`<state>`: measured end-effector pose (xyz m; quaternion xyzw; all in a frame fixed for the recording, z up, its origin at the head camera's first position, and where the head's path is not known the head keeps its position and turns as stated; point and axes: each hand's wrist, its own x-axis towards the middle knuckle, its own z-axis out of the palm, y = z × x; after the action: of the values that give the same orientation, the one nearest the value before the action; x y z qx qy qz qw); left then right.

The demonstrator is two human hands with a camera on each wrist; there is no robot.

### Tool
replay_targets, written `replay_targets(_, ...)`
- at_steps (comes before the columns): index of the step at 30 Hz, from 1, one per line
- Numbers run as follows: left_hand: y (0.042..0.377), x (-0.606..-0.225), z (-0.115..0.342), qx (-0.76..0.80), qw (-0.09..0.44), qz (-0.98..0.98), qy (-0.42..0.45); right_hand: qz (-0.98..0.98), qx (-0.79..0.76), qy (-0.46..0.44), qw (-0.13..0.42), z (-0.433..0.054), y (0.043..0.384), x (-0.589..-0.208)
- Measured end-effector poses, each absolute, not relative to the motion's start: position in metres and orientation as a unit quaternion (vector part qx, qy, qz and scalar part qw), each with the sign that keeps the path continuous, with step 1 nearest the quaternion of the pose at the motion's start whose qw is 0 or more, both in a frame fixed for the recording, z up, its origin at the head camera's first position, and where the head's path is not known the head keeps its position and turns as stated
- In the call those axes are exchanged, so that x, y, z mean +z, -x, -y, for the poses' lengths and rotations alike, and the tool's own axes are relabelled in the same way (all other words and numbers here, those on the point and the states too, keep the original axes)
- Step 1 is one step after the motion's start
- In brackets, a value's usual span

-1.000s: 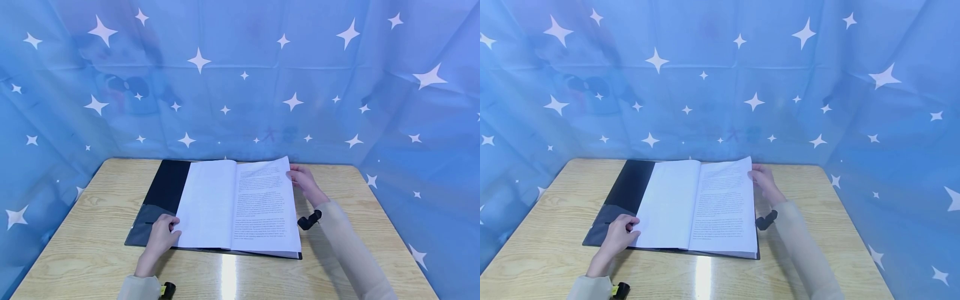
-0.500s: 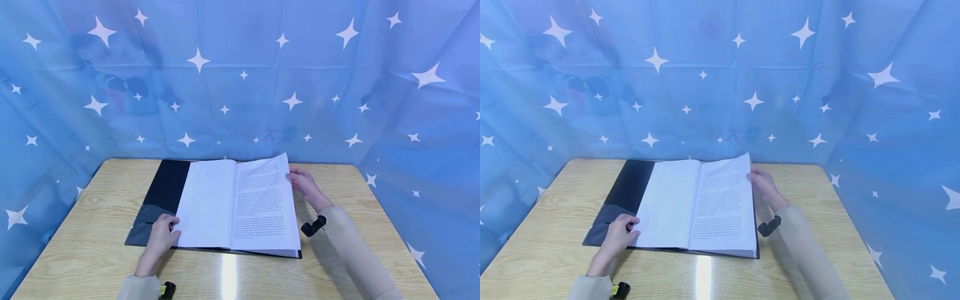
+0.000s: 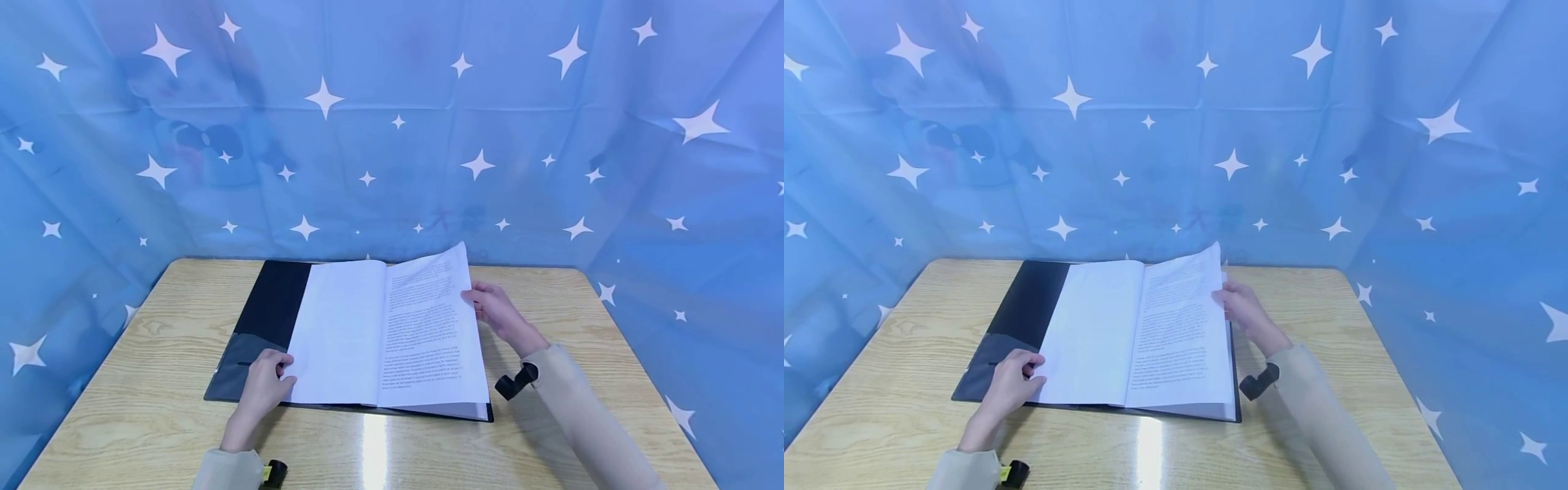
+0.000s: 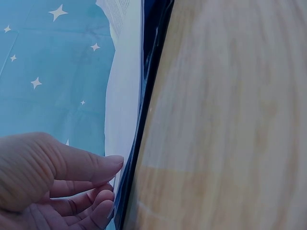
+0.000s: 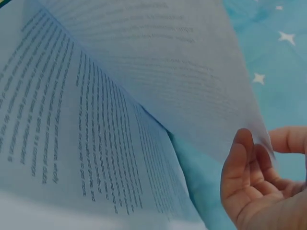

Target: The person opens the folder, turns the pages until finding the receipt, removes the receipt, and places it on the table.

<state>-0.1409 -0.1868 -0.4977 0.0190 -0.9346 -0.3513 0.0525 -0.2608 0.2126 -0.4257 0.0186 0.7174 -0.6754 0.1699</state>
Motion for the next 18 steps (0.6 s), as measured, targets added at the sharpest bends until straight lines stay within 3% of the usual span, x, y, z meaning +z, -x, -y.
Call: replay_targets(18,0.141,-0.496,0.186,-0.355,0.056,0.933,-0.02,-0.723,-0.664,0.022,0.191,-0.202,0.244,-0.414)
